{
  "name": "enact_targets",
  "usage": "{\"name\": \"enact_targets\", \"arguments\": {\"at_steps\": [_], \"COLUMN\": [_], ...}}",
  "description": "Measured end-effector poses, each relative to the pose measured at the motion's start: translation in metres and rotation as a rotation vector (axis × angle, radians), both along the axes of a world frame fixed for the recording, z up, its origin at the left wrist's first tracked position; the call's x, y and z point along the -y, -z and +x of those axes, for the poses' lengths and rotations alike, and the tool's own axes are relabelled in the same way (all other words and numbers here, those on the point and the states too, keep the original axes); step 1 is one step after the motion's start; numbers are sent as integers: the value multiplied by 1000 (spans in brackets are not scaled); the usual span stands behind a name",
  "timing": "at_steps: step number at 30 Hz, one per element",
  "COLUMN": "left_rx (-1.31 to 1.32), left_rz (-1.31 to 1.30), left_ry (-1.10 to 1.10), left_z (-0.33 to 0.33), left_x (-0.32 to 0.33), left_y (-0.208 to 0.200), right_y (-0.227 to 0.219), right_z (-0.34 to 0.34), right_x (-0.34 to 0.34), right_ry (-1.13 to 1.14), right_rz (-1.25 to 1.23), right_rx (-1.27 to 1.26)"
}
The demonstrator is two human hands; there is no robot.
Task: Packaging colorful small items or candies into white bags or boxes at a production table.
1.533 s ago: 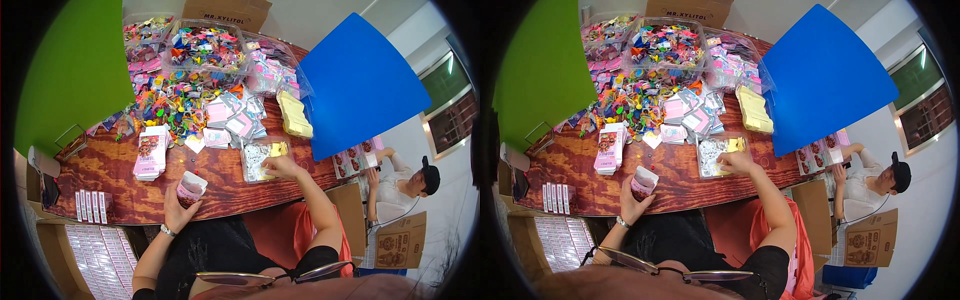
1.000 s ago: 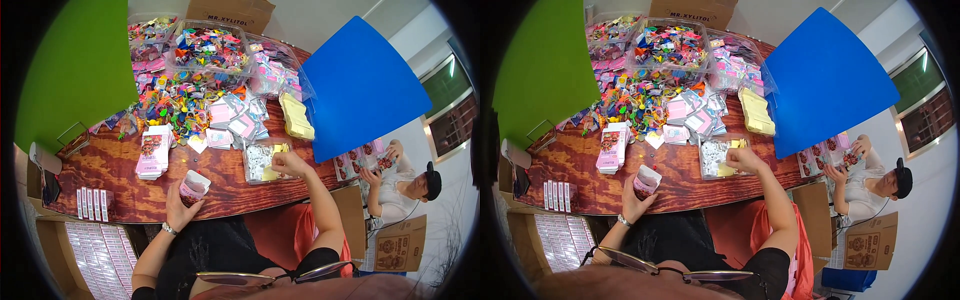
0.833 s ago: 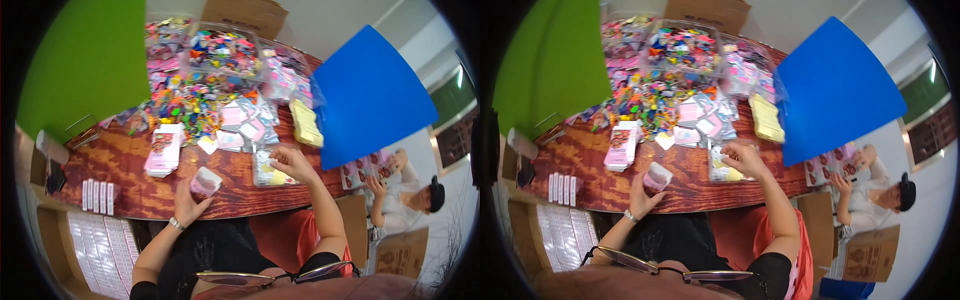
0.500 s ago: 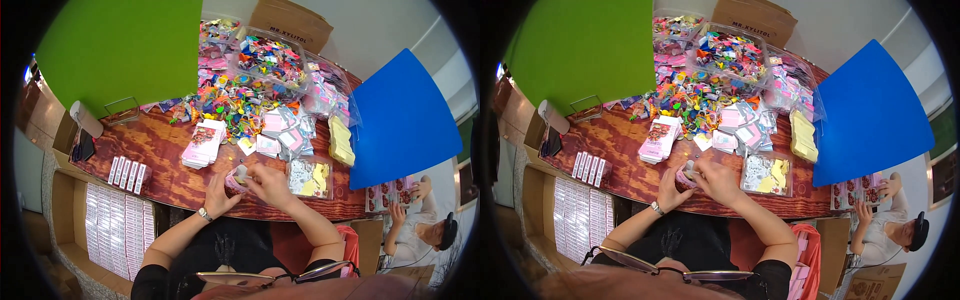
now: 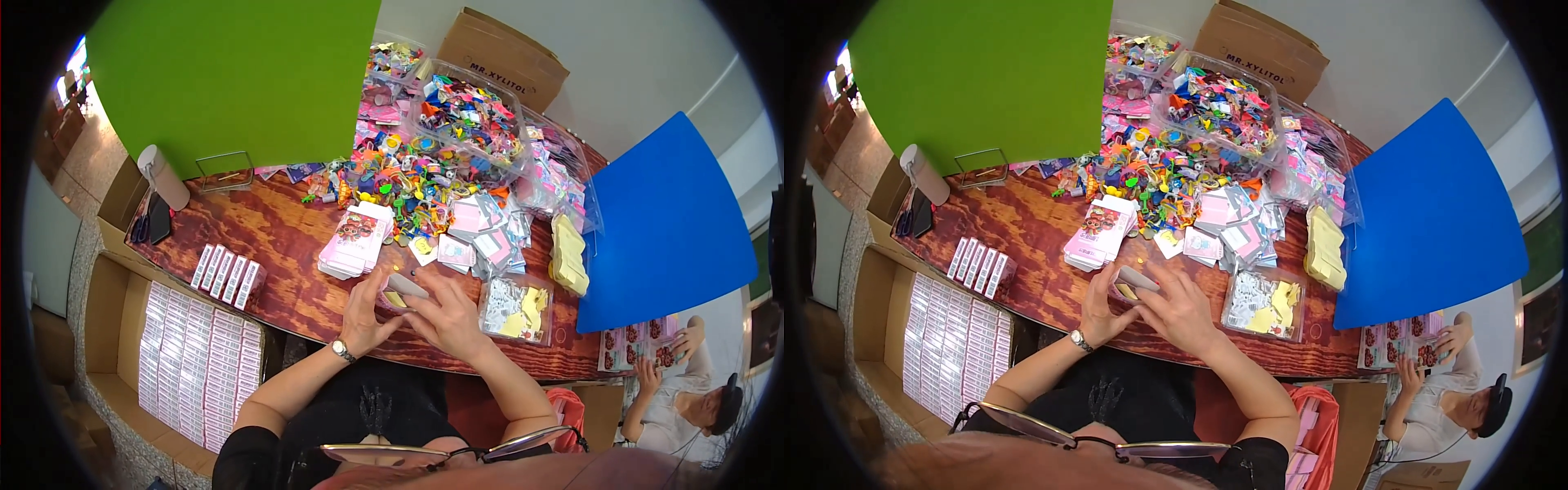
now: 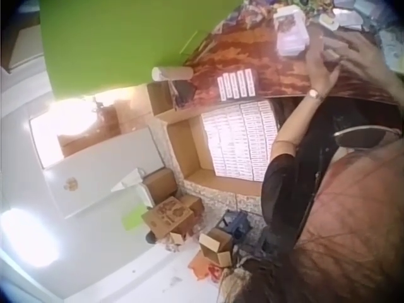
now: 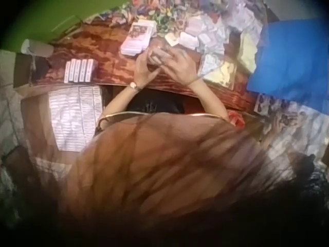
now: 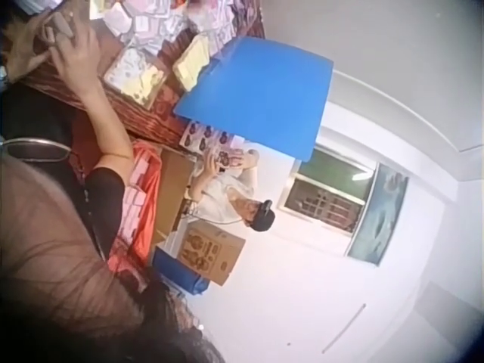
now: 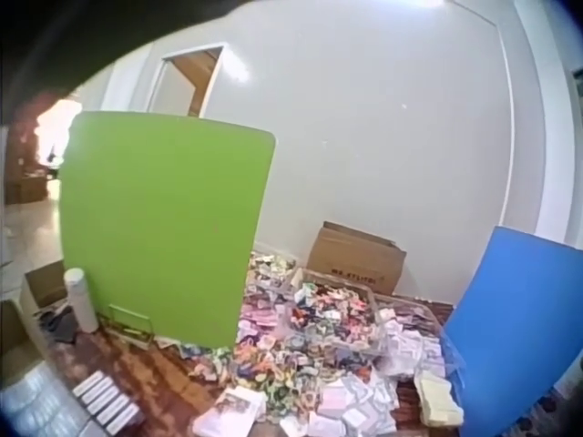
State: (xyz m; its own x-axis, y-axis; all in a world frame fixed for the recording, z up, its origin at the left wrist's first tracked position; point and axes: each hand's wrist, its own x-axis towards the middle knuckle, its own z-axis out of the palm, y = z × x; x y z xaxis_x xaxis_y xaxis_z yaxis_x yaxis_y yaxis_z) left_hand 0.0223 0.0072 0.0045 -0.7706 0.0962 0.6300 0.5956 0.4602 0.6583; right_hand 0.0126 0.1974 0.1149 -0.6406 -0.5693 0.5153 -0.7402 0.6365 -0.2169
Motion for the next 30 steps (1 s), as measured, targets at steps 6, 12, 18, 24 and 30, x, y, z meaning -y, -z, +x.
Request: {"name": "enact_targets", "arguments": {"at_steps": [6,12,18,24,30], "left_rx": [-10,-10,0,-22,-5], "left_rz": [30,32,21,-6,79], "left_ry": [14,35,14,2,45], "left_z": [1,2,3,5,5], "left_x": [2,4,6,8,9], "left_y": [-1,-3,-8,-8,-13], "right_y": [-2,-6,0,2,12], "right_z": [3,1,-1,-5,-1], "right_x": [3,6,7,11,2], "right_ry": [1,-43,1,-67,-107], "right_rz": [-6,-14,-68,44,-147], "right_rx": [24,-89,22,53,-4]}}
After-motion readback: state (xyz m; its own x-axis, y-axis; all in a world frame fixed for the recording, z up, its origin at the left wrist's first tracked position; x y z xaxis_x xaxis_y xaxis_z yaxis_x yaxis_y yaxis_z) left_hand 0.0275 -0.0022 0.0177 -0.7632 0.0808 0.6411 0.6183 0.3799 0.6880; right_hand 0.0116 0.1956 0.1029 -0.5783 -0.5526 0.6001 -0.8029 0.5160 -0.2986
